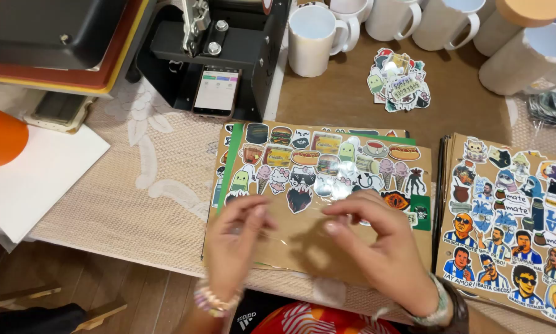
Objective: Peeling various decorative stickers from a backing sheet and sticking them onto a brown surface.
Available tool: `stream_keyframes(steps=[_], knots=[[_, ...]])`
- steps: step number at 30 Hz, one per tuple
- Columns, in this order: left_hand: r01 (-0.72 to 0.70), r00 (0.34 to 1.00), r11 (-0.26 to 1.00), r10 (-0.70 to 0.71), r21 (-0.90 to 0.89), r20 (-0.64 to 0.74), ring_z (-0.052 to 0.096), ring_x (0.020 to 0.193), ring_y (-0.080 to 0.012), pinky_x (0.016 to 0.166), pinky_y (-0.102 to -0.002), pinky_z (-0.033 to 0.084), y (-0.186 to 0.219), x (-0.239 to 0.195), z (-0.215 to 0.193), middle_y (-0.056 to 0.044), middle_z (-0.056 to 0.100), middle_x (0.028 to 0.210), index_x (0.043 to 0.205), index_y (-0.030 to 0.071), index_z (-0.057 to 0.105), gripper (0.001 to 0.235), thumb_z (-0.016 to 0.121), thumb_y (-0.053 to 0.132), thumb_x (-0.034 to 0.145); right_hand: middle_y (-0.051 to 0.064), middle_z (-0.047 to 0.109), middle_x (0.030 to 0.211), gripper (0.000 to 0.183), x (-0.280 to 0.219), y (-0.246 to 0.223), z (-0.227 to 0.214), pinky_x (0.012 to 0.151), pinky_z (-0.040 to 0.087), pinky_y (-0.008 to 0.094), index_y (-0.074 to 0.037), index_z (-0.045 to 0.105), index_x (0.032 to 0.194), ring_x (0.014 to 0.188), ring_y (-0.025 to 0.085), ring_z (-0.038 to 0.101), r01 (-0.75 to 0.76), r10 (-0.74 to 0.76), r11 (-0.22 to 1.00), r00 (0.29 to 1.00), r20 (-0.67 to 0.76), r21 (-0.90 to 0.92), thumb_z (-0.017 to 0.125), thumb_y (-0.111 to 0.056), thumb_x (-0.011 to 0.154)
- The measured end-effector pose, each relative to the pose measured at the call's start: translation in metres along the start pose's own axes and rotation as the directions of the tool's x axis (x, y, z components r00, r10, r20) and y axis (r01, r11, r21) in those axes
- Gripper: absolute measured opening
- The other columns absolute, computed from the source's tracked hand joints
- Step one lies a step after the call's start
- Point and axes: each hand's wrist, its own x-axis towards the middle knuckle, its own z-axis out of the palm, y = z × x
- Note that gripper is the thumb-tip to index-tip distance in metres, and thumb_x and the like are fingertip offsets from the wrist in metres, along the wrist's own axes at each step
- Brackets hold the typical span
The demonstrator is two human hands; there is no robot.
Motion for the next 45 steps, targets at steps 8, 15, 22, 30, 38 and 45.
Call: stream_keyframes(steps=[8,15,22,30,38,45], knots=[[-0.303,0.951,0.400,0.067,0.865,0.302,0.060,0.099,-0.0298,0.071,-0.047,0.052,-0.011,0.038,-0.060,-0.007,0.059,0.108,0.128,0.016,0.063,0.054,0.078,0.037,0.080,0.008,0.065,0.123,0.039,0.065,0.030,0.061,0.100,0.041,0.048,-0.007,0.062,0.126,0.118,0.036,0.049,0.491,-0.327,0.823,0.820,0.470,-0.284,0.058,-0.008,0.087],[-0.093,0.914,0.437,-0.318,0.895,0.250,0.066,0.103,-0.0422,0.086,-0.060,0.055,0.008,0.066,-0.057,-0.005,0.061,0.109,0.119,0.019,0.065,0.042,0.077,0.037,0.083,0.022,0.069,0.124,0.071,0.090,0.043,0.094,0.113,0.030,0.058,0.001,0.031,0.153,0.140,0.044,0.040,0.477,-0.117,0.786,0.739,0.664,-0.393,0.063,-0.009,0.090],[-0.052,0.879,0.423,-0.411,0.905,0.243,0.070,0.098,-0.0348,0.083,-0.054,0.056,0.002,0.091,-0.055,-0.003,0.064,0.087,0.106,0.015,0.067,0.028,0.076,0.028,0.083,0.018,0.071,0.119,0.086,0.101,0.048,0.098,0.114,0.029,0.053,0.000,0.029,0.154,0.141,0.040,0.040,0.549,-0.099,0.693,0.715,0.692,-0.468,0.076,-0.018,0.083],[-0.026,0.859,0.473,-0.440,0.881,0.261,0.069,0.088,-0.0376,0.080,-0.054,0.055,0.005,0.095,-0.054,-0.008,0.064,0.070,0.087,0.009,0.076,0.020,0.077,0.027,0.078,0.014,0.073,0.115,0.082,0.098,0.048,0.100,0.112,0.031,0.055,-0.007,0.036,0.151,0.138,0.039,0.043,0.533,-0.077,0.690,0.728,0.682,-0.490,0.079,-0.017,0.082],[-0.111,0.876,0.553,-0.338,0.826,0.344,0.068,0.083,-0.0364,0.078,-0.050,0.054,0.009,0.083,-0.057,-0.010,0.061,0.070,0.089,0.008,0.078,0.015,0.075,0.020,0.081,0.013,0.073,0.117,0.075,0.098,0.041,0.098,0.112,0.030,0.056,-0.009,0.041,0.147,0.139,0.039,0.042,0.509,-0.051,0.699,0.736,0.675,-0.503,0.079,-0.017,0.082],[-0.672,0.740,0.460,0.378,0.580,0.557,0.058,0.079,-0.0249,0.065,-0.036,0.045,0.034,0.042,-0.052,-0.003,0.063,0.085,0.091,0.013,0.066,0.008,0.071,0.020,0.091,0.029,0.062,0.125,0.051,0.094,0.065,0.094,0.104,0.041,0.053,-0.004,0.053,0.135,0.134,0.041,0.047,0.570,-0.358,0.762,0.767,0.533,-0.308,0.062,-0.035,0.095]])
